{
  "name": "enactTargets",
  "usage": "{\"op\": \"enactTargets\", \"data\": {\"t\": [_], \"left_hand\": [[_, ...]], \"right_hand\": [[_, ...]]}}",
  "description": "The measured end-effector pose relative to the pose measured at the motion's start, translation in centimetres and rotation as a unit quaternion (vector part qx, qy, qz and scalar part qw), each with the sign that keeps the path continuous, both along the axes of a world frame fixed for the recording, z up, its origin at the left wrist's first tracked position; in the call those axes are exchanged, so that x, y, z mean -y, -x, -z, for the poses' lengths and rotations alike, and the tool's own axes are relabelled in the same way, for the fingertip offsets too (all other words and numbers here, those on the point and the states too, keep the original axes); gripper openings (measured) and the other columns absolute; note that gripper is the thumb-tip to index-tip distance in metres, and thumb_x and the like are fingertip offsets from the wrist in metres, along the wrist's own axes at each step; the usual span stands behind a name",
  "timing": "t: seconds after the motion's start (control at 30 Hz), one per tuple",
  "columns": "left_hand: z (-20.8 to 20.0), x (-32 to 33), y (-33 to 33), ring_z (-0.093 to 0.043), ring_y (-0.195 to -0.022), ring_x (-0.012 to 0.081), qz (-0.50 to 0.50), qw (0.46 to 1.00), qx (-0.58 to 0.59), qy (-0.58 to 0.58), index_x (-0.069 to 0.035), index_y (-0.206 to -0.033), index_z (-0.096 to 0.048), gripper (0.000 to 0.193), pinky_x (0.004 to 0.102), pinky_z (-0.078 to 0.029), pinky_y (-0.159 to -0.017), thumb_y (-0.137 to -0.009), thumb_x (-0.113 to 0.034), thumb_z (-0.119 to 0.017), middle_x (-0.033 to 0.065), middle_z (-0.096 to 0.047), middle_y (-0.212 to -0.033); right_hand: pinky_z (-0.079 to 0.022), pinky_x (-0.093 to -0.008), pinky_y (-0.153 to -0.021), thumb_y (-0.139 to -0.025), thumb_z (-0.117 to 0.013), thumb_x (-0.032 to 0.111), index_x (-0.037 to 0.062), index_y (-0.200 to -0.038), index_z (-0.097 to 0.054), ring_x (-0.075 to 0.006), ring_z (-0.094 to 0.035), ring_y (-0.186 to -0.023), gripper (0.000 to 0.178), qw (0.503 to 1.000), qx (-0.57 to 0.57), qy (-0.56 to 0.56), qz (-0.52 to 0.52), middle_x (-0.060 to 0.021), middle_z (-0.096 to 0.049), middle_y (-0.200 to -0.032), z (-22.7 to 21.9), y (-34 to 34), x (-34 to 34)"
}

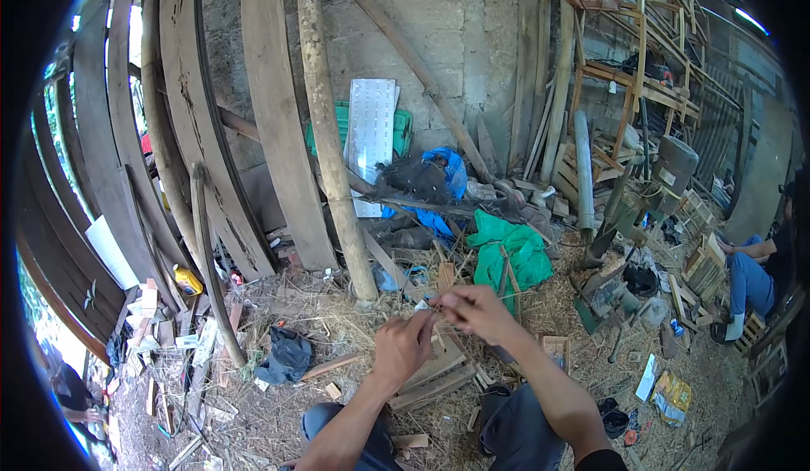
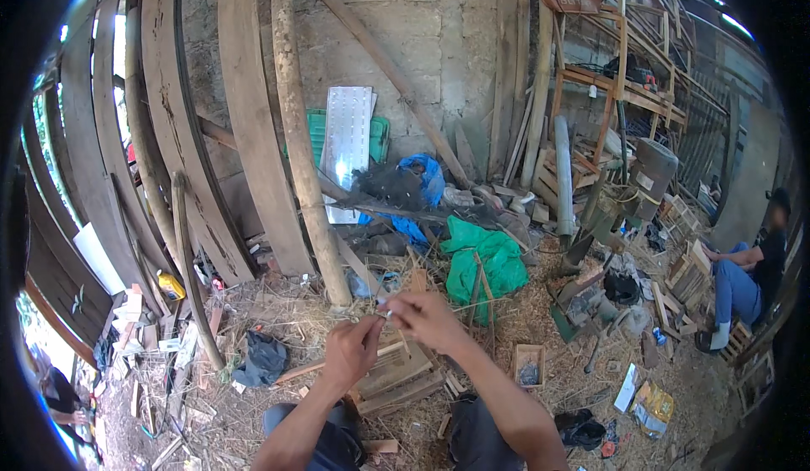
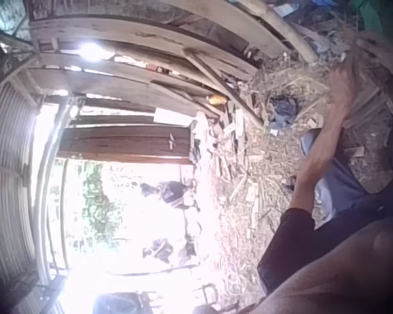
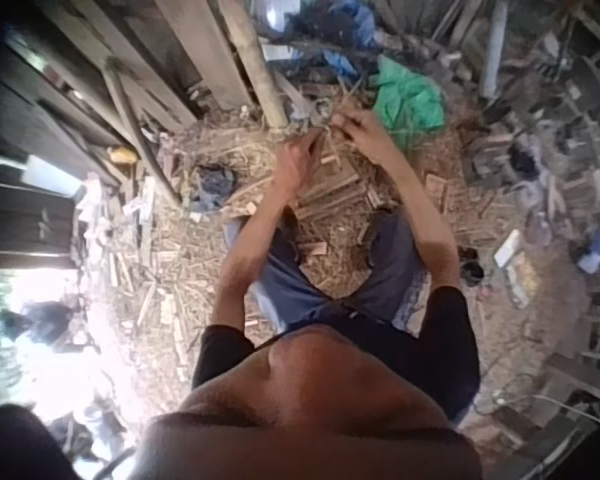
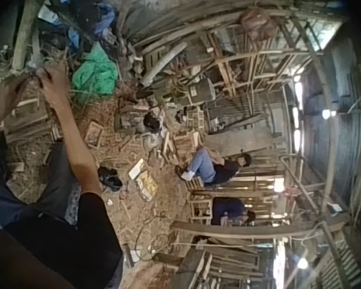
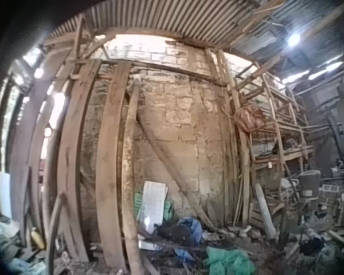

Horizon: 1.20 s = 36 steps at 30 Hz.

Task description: The person assembles a small wooden structure by inserting thin wooden rods into a frame and tying them with string. They then use a knife to carve and trim small wooden pieces for the assembly.

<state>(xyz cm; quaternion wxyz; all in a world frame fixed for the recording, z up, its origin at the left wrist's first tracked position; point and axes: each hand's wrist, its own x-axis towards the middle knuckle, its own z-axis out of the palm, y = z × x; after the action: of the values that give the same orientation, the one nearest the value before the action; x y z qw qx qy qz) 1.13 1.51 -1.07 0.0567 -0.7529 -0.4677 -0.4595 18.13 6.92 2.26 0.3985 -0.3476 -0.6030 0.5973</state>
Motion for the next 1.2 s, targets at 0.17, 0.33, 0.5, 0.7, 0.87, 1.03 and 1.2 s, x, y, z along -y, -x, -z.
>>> {"op": "enactTargets", "data": {"t": [0.17,0.33,0.5,0.7,0.87,1.03,1.2], "left_hand": [[-0.5,0.6,0.8,-0.055,-0.048,0.0297,0.005,0.999,0.029,0.024,-0.006,-0.085,-0.062,0.003,0.0385,-0.044,-0.048,-0.083,-0.008,-0.063,0.0136,-0.056,-0.054],[-0.1,0.2,0.9,-0.057,-0.05,0.0315,-0.005,0.996,0.06,0.062,-0.006,-0.086,-0.063,0.004,0.0401,-0.045,-0.048,-0.084,-0.009,-0.063,0.0144,-0.056,-0.055],[0.3,-0.1,0.7,-0.057,-0.05,0.0293,-0.001,0.995,0.074,0.071,-0.005,-0.086,-0.064,0.005,0.0375,-0.043,-0.047,-0.086,-0.01,-0.062,0.0134,-0.057,-0.057],[0.2,0.4,0.9,-0.057,-0.049,0.0284,0.008,0.997,0.051,0.049,-0.004,-0.087,-0.064,0.005,0.037,-0.042,-0.047,-0.086,-0.009,-0.062,0.0134,-0.057,-0.057],[0.2,0.3,1.2,-0.054,-0.046,0.0262,0.017,0.993,0.092,0.066,-0.004,-0.087,-0.064,0.009,0.0355,-0.041,-0.046,-0.089,-0.01,-0.058,0.0114,-0.055,-0.055],[-0.2,0.2,1.0,-0.056,-0.047,0.0243,0.03,0.987,0.108,0.115,-0.004,-0.088,-0.063,0.011,0.0342,-0.041,-0.047,-0.092,-0.011,-0.055,0.0107,-0.054,-0.055],[-0.1,0.0,0.6,-0.057,-0.049,0.0236,0.05,0.985,0.114,0.122,-0.004,-0.09,-0.062,0.011,0.0338,-0.042,-0.048,-0.092,-0.01,-0.053,0.0102,-0.054,-0.055]], "right_hand": [[-0.023,-0.0201,-0.04,-0.096,-0.052,0.021,-0.0013,-0.1,-0.061,-0.0027,-0.033,-0.046,0.025,0.991,-0.08,0.005,0.104,0.004,-0.045,-0.064,0.1,-1.4,-2.4],[-0.025,-0.0191,-0.041,-0.096,-0.052,0.021,0.0004,-0.109,-0.06,-0.0025,-0.034,-0.048,0.026,0.985,-0.145,0.031,0.093,0.0035,-0.048,-0.067,-0.2,-3.0,-2.1],[-0.028,-0.0191,-0.042,-0.096,-0.052,0.02,0.0004,-0.109,-0.061,-0.0039,-0.036,-0.05,0.025,0.997,-0.081,-0.001,0.015,0.0024,-0.048,-0.067,0.1,-0.2,-0.1],[-0.026,-0.0193,-0.041,-0.095,-0.054,0.023,0.0,-0.106,-0.061,-0.0033,-0.036,-0.048,0.027,0.997,-0.059,0.018,0.053,0.0023,-0.048,-0.067,0.4,-1.7,-2.2],[-0.024,-0.0184,-0.041,-0.095,-0.054,0.026,0.0,-0.108,-0.061,-0.003,-0.034,-0.048,0.029,0.978,-0.122,-0.019,0.17,0.0034,-0.047,-0.066,0.2,-5.4,-3.6],[-0.028,-0.0192,-0.043,-0.095,-0.054,0.024,-0.0007,-0.11,-0.061,-0.0033,-0.038,-0.049,0.029,0.995,-0.075,-0.023,0.062,0.0018,-0.051,-0.068,0.1,-0.8,-0.6],[-0.029,-0.0197,-0.043,-0.096,-0.052,0.02,-0.0009,-0.107,-0.062,-0.0027,-0.036,-0.048,0.025,0.999,-0.024,-0.007,-0.035,0.0017,-0.051,-0.065,0.4,0.6,-0.2]]}}
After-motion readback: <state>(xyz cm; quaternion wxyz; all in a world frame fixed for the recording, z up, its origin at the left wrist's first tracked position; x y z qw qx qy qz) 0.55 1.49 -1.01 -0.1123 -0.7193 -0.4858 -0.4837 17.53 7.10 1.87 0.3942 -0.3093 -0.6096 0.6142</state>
